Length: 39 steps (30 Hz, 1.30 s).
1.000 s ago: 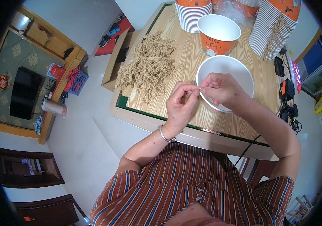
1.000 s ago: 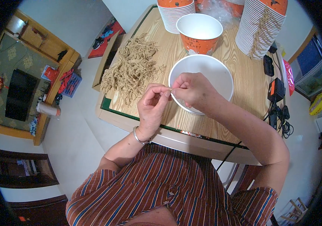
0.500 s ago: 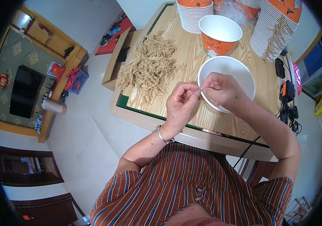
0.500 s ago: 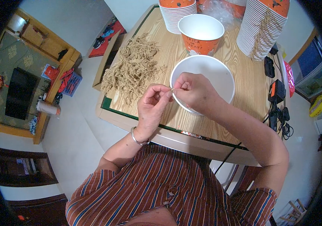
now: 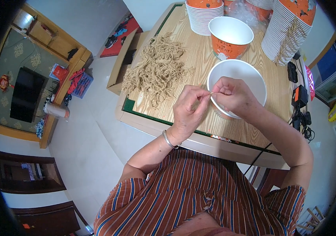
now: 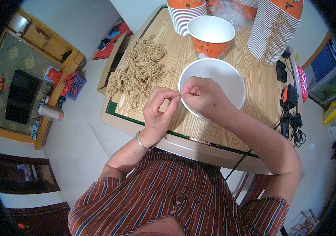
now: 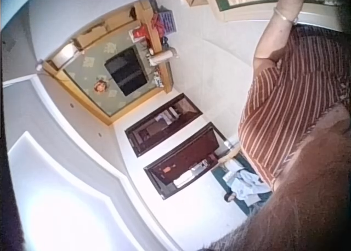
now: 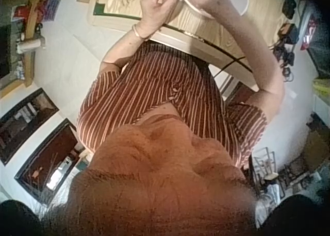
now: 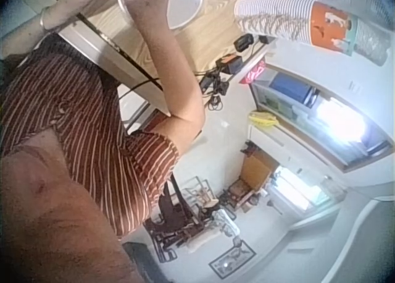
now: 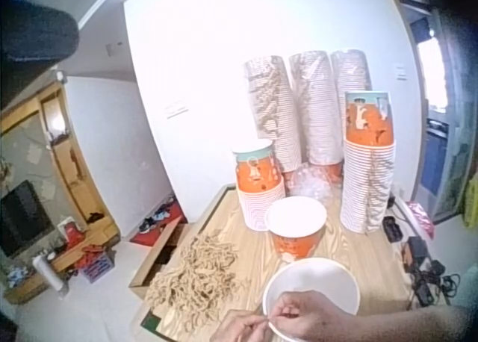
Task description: Assembling decorative paper buckets by attaching white strings to the pre-punched holes.
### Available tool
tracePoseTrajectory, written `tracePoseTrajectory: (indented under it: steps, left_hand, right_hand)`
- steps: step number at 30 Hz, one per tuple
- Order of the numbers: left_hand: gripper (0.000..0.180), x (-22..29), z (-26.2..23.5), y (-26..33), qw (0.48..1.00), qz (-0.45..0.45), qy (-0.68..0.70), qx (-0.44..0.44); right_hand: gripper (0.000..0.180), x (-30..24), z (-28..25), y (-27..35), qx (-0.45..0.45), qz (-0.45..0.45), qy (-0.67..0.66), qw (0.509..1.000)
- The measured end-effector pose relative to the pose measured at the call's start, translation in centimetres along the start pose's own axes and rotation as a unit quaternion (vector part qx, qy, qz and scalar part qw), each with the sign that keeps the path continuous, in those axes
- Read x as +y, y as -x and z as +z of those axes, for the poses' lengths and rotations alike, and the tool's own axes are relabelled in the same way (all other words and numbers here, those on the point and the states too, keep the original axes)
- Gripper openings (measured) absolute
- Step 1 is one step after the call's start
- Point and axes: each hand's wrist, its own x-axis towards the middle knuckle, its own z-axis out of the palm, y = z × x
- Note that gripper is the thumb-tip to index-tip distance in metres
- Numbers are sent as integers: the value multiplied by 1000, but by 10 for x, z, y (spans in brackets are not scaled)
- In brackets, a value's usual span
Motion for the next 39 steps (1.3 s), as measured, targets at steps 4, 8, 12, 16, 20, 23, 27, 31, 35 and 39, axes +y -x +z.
tracePoseTrajectory:
  steps: [4,8,12,16,20,23,27,31,35,39]
  left_hand:
    - [11,2,0,-1,1000,4,-8,6]
    - [10,-6,0,-2,999,-25,35,-13]
    - [5,-14,2,1,970,-156,182,-37]
    - [5,-15,-1,1,925,-245,283,-70]
    - [7,-22,-4,0,863,-293,398,-100]
    - [8,-22,-3,-2,851,-291,424,-107]
    - [8,-21,-3,-2,850,-301,421,-100]
    - [8,-21,-3,-1,847,-308,422,-98]
    - [7,-14,-3,-1,894,-285,330,-99]
    - [3,-13,-1,2,962,-177,193,-74]
  right_hand:
    - [7,-8,-1,1,0,26,-8,1000]
    - [6,-3,-1,1,-5,20,-30,999]
    - [12,4,1,0,29,-23,-8,999]
    - [9,6,0,0,20,-27,-18,999]
    - [6,4,5,-1,-1,-35,-72,997]
    - [7,-2,5,3,61,-90,-34,993]
    - [8,-11,1,8,29,-58,25,998]
    - [9,-12,3,11,48,-76,61,994]
    - [10,-6,5,11,76,-124,80,986]
    - [10,-8,4,11,86,-140,144,976]
